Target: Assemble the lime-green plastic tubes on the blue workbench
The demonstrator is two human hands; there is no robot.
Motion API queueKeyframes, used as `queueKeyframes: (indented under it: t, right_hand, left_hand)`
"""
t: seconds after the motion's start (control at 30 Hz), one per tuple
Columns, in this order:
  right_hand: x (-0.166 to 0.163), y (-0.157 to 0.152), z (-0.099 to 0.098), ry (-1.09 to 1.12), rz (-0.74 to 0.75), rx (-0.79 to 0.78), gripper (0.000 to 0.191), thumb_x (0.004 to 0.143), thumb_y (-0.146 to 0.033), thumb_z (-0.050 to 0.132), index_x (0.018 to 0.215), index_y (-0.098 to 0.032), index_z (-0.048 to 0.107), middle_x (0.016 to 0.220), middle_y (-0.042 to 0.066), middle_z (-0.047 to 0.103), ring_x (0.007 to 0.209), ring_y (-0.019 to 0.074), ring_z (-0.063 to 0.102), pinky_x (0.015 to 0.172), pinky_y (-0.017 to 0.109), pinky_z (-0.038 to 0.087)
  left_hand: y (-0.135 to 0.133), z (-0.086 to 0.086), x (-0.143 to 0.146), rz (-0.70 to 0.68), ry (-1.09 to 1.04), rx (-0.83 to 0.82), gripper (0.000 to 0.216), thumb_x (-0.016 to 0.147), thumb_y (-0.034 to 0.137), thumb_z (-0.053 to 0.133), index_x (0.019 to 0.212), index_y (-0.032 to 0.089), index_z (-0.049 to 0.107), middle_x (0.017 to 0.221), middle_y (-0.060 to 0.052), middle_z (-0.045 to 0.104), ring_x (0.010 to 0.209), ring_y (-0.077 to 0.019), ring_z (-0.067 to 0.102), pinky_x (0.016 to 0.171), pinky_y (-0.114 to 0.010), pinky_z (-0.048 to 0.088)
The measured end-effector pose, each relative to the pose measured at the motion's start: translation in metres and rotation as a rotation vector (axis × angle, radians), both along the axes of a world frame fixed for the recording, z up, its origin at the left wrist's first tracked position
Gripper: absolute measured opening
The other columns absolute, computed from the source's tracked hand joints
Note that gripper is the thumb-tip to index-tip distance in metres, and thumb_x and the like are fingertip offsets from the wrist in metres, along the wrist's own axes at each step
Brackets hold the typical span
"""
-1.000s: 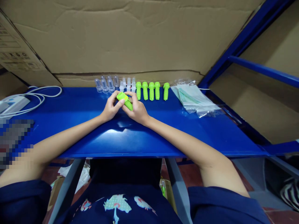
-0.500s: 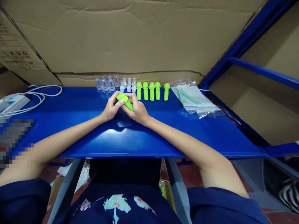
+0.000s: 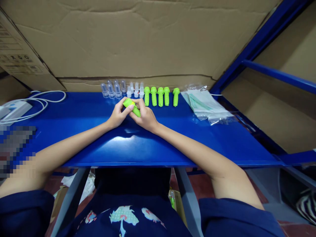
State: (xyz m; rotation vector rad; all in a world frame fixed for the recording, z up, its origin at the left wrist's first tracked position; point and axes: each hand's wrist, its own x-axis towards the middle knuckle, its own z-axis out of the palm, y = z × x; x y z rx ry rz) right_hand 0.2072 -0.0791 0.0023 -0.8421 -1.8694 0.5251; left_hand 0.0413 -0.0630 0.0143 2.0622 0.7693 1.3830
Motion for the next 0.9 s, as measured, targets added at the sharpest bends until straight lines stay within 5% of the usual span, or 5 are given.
queueKeyframes:
  t: [0.33,0.6,0.9]
  right_hand:
    - [0.0011,0.0009,-0.0016,-0.002,-0.01,-0.01,0.056,0.09,-0.051,0.068,0.134,-0.021,0.05,0.113,0.014,0.073,0.093,0.0298,0.073,0.084,0.046,0.059]
    - [0.0003,0.0006,0.0007,-0.02,-0.009,0.033,0.053,0.093,-0.054,0.063,0.131,-0.02,0.05,0.114,0.015,0.074,0.096,0.029,0.074,0.083,0.043,0.059]
    - [0.0008,0.0062,-0.0038,-0.07,-0.026,0.144,0.052,0.095,-0.05,0.061,0.134,-0.019,0.045,0.11,0.012,0.074,0.084,0.0237,0.074,0.071,0.036,0.057]
  left_hand:
    - [0.0018,-0.0027,0.0002,0.026,-0.006,0.041,0.052,0.09,0.071,0.057,0.088,0.02,0.054,0.073,0.0,0.054,0.064,-0.0131,0.053,0.06,-0.027,0.045]
    - [0.0086,-0.006,0.0037,-0.177,-0.058,-0.203,0.06,0.087,0.075,0.057,0.088,0.015,0.064,0.084,-0.005,0.07,0.079,-0.0184,0.065,0.075,-0.029,0.054]
    - [0.0033,0.0003,0.003,-0.16,-0.056,-0.273,0.056,0.088,0.065,0.061,0.094,0.01,0.066,0.089,-0.006,0.072,0.084,-0.0173,0.064,0.08,-0.027,0.05]
